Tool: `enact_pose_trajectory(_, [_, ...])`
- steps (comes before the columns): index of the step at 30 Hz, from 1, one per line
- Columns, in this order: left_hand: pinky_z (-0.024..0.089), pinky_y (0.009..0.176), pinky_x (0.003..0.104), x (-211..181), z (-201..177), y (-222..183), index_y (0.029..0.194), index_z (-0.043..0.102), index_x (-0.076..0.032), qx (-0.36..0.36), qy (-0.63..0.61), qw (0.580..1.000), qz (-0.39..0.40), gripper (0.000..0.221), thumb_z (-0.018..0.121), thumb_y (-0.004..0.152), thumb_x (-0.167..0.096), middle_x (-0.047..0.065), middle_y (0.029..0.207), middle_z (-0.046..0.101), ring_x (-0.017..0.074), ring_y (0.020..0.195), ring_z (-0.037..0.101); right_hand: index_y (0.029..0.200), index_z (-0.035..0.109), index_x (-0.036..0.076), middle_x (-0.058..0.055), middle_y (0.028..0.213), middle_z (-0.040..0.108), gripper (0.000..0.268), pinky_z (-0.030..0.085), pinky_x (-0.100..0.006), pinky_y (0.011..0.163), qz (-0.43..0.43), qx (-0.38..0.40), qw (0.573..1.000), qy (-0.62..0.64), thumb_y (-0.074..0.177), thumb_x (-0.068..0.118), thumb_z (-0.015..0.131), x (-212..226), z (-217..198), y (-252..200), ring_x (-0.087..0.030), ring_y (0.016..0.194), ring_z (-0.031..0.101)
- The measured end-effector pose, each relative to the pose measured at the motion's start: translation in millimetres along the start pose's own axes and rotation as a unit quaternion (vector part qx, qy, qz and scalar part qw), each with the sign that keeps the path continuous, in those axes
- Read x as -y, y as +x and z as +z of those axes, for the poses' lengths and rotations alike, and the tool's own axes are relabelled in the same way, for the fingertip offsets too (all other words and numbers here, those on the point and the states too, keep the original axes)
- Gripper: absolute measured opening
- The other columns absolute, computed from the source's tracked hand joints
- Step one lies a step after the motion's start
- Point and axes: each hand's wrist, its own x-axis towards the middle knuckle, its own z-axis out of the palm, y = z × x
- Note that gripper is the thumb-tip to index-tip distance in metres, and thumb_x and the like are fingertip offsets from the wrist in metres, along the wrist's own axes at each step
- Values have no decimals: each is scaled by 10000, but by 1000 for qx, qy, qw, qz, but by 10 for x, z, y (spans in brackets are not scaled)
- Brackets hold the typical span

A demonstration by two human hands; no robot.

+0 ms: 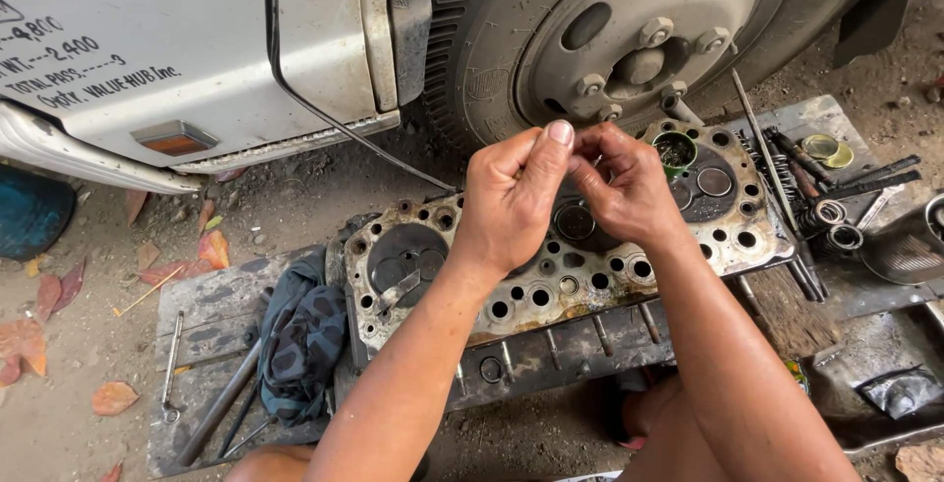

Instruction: Lapping engine valves on a cylinder head using a manual lapping tool and grinding compound

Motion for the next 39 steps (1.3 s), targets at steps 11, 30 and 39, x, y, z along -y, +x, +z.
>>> enact_pose_trajectory(11, [367,443,226,67,58,74,590,500,-128,12,-31,999,15,454,546,1041,-149,-25,489,436,9,569,418,898,782,1,-197,845,758,183,559,-498,779,44,241,966,-85,731,76,783,-127,284,-177,-346,822,737])
enact_pose_trajectory(30, [378,451,266,33,9,66,582,444,-99,35,-58,997,34,453,542,1021,-155,23,473,376,21,625,392,916,764,-17,-220,844,743,193,562,-508,740,44,256,961,-92,743,67,775,-63,448,-187,-370,805,728])
enact_pose_trajectory(39, [355,448,244,25,-25,39,583,441,-118,7,-65,997,35,458,542,1027,-162,-15,486,378,15,608,365,925,756,-26,-230,844,736,198,563,-512,723,35,259,961,-90,749,63,772,-34,455,-190,-381,797,724])
